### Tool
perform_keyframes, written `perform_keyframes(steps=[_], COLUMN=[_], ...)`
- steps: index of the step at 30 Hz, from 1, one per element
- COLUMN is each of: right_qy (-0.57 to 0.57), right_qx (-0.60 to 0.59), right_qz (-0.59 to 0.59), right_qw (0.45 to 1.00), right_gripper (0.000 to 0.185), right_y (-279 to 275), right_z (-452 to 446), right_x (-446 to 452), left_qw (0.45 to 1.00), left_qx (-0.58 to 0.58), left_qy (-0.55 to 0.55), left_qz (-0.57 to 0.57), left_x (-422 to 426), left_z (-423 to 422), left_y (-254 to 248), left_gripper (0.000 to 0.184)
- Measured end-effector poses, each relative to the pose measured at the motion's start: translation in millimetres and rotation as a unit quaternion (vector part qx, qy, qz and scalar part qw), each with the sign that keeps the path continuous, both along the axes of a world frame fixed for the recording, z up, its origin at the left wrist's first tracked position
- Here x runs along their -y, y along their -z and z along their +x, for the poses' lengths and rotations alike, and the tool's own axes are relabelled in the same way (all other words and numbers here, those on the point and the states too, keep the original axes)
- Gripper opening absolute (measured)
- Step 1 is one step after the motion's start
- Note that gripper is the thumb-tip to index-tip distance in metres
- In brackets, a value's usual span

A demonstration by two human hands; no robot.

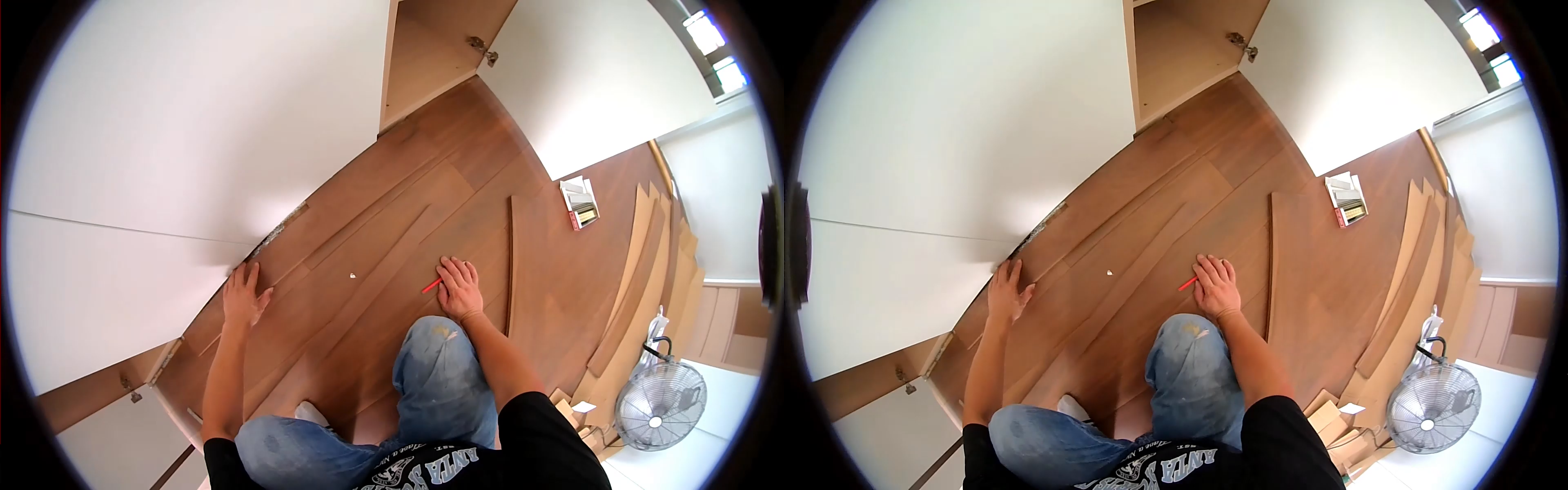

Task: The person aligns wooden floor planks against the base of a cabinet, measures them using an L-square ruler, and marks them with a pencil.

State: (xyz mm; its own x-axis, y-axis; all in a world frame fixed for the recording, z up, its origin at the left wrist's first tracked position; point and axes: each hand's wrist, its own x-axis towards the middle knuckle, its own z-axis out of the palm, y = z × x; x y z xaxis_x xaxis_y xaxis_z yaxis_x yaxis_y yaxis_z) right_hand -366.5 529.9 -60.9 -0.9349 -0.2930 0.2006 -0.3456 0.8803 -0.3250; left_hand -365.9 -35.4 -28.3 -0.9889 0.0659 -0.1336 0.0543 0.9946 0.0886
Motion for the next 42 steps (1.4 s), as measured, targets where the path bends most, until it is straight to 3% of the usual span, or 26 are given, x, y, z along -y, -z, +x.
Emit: perform_keyframes(steps=[14,17,19,20,22,26,29,30,32,35,42], right_qy=[0.013,0.000,0.005,-0.001,-0.002,0.030,0.070,0.097,0.212,0.311,0.329], right_qx=[-0.026,-0.041,-0.050,-0.046,-0.038,-0.063,-0.110,-0.124,-0.161,-0.130,-0.029], right_qz=[-0.026,-0.022,-0.037,-0.043,-0.057,-0.148,-0.195,-0.194,-0.137,-0.090,-0.009], right_qw=[0.999,0.999,0.998,0.998,0.998,0.987,0.972,0.968,0.954,0.937,0.944], right_gripper=[0.036,0.029,0.024,0.022,0.021,0.019,0.023,0.021,0.016,0.012,0.020], right_y=[5,5,6,4,5,12,-5,-7,10,25,23], right_z=[5,5,5,6,7,1,-59,-100,-197,-323,-356], right_x=[-4,-6,-7,-8,-9,-20,-32,-34,-47,-68,-70], left_qw=[0.993,0.988,0.980,0.978,0.961,0.953,0.961,0.977,0.991,0.990,0.986], left_qx=[0.030,0.089,0.110,0.112,0.090,0.069,-0.025,-0.058,-0.100,-0.135,-0.161], left_qy=[-0.009,0.028,0.142,0.144,0.251,0.291,0.265,0.201,0.091,0.043,0.026], left_qz=[-0.111,-0.122,-0.091,-0.097,-0.076,-0.050,-0.071,-0.042,0.009,0.026,0.011], left_x=[-31,-40,-58,-66,-83,-152,-200,-210,-229,-240,-237], left_z=[-6,-25,-41,-48,-62,-104,-132,-135,-141,-137,-131], left_y=[-17,-53,-75,-73,-61,-46,-21,-9,9,29,52], left_gripper=[0.080,0.078,0.073,0.073,0.069,0.065,0.062,0.062,0.060,0.054,0.046])
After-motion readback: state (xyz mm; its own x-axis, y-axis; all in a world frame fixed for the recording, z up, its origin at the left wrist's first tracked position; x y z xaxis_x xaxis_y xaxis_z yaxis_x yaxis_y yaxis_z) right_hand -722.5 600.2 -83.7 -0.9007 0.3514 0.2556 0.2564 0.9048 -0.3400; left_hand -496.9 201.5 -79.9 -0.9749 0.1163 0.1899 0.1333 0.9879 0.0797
